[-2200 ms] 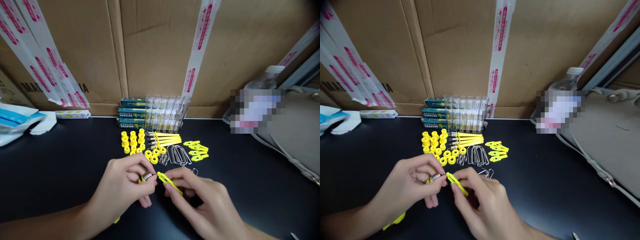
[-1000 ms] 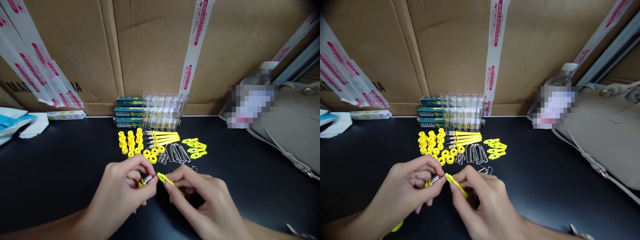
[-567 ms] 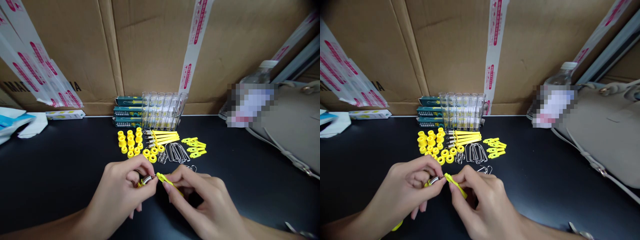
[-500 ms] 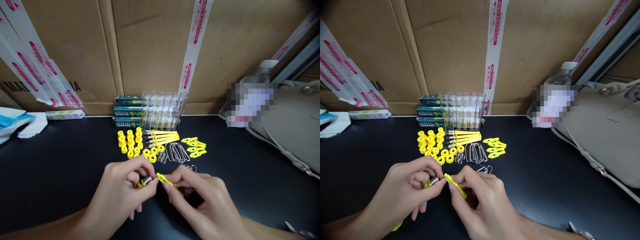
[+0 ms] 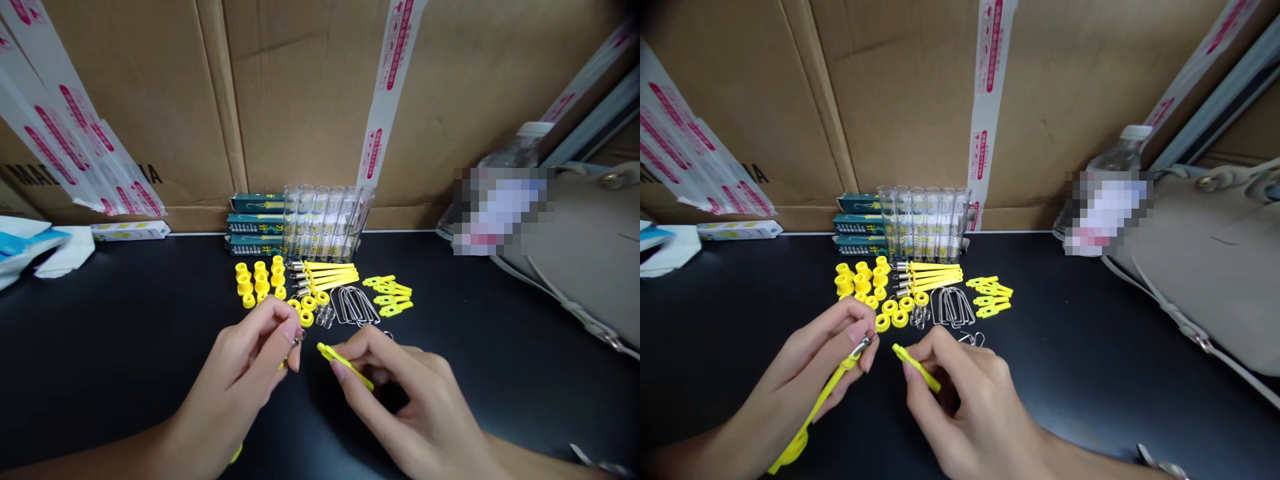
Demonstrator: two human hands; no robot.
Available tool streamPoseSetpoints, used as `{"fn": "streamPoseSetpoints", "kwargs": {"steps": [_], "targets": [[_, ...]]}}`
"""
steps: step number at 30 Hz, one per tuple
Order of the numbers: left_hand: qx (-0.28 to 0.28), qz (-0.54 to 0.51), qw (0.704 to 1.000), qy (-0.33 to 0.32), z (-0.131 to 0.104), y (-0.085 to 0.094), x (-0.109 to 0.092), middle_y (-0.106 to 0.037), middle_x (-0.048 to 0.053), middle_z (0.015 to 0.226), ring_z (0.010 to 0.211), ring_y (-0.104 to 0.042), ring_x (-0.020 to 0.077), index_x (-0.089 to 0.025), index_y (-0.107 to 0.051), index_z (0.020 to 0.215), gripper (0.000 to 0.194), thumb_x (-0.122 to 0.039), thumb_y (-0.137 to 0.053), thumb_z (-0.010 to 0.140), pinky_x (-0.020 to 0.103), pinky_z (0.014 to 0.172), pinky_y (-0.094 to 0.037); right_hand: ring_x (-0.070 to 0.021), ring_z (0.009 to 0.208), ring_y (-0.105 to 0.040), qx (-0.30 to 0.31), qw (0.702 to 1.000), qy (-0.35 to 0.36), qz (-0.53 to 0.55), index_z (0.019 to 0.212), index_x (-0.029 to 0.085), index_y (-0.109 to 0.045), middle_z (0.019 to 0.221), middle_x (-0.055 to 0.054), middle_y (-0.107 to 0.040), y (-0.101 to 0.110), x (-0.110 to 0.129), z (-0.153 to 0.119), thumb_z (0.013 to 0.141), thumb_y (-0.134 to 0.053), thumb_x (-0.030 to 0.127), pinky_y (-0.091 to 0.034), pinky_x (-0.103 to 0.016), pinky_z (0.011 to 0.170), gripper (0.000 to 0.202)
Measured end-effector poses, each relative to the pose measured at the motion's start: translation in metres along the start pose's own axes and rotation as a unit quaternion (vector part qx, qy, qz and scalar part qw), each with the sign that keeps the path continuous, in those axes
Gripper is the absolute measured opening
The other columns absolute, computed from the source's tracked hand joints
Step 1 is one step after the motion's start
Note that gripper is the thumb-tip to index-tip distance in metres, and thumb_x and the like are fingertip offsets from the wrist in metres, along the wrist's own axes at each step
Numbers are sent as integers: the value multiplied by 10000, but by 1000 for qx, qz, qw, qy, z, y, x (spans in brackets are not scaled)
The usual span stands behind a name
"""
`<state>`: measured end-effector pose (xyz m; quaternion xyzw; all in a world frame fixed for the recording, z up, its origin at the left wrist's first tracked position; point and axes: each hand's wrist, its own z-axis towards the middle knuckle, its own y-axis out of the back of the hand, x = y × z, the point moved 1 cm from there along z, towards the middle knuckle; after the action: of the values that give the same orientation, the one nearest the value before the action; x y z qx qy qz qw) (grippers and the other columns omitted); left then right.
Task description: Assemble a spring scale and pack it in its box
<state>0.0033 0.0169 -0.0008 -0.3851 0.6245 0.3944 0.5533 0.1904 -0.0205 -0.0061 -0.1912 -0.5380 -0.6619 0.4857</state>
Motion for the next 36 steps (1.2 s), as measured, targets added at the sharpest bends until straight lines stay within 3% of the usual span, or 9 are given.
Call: {"fn": "streamPoseSetpoints", "kwargs": {"steps": [4, 8, 11, 17, 19, 23, 26, 31, 36], "targets": [[12, 0, 1000, -7, -1, 0, 2, -484, -73, 651, 430, -275, 46, -224, -519, 852, 319, -502, -472, 1001, 146, 367, -208, -98, 487, -456, 3, 1000, 2, 1, 875, 186, -596, 630, 36, -578, 0, 0, 1, 988, -501, 207, -385, -237, 476, 149], [11, 65, 997, -45, -3, -1, -2, -573, -50, 699, 575, -508, 92, -241, -548, 899, 212, -437, -621, 932, 154, 479, -375, -95, 481, -437, -6, 1000, 7, 4, 865, 185, -600, 609, 48, -546, 2, 2, 2, 985, -511, 209, -386, -229, 466, 151], [10, 112, 993, -42, -4, -2, -3, -629, -46, 713, 653, -594, 121, -248, -558, 887, 173, -384, -664, 900, 168, 549, -437, -93, 480, -482, -15, 1000, 8, 14, 875, 190, -608, 617, 46, -573, 3, 3, 2, 984, -521, 203, -402, -222, 466, 140], [-17, 148, 986, -74, -3, -2, -3, -627, -48, 694, 592, -583, 112, -242, -579, 874, 146, -355, -670, 886, 158, 498, -415, -104, 541, -590, -16, 999, -6, 37, 906, 195, -624, 671, 26, -637, 3, 2, 1, 990, -528, 199, -455, -216, 507, 128], [-1, 139, 987, -75, -4, -1, -5, -636, -34, 699, 597, -576, 117, -237, -583, 890, 158, -386, -593, 943, 166, 483, -395, -104, 574, -607, -19, 998, -8, 55, 1030, 207, -626, 730, 22, -668, 3, 0, 1, 998, -517, 198, -476, -204, 521, 114], [54, 110, 991, -61, -6, -1, -9, -632, -28, 691, 473, -437, 85, -233, -555, 912, 259, -415, -419, 1035, 183, 375, -236, -74, 541, -574, -8, 998, -7, 70, 1381, 262, -494, 818, 35, -701, 3, -3, 1, 1008, -491, 173, -475, -166, 494, 384], [62, 101, 991, -60, -6, -2, -9, -629, -34, 707, 475, -426, 78, -239, -544, 926, 231, -414, -437, 1033, 186, 376, -222, -51, 493, -527, 14, 997, -4, 81, 1319, 289, -558, 817, 45, -690, 2, -3, 1, 1019, -486, 187, -462, -147, 473, 325], [54, 115, 989, -69, -6, -3, -6, -661, -48, 704, 566, -536, 108, -253, -520, 954, 126, -352, -598, 944, 186, 504, -385, -48, 478, -530, 20, 993, -33, 110, 1223, 281, -605, 796, 45, -699, 1, -3, 1, 1011, -549, 246, -450, -136, 437, 223], [56, 143, 986, -57, -4, -4, -3, -645, -60, 622, 487, -474, 108, -252, -507, 976, 123, -359, -562, 952, 203, 468, -336, -56, 476, -533, 17, 991, -44, 127, 1272, 298, -567, 790, 48, -723, 0, -6, 2, 1019, -552, 252, -450, -147, 446, 258]]}}
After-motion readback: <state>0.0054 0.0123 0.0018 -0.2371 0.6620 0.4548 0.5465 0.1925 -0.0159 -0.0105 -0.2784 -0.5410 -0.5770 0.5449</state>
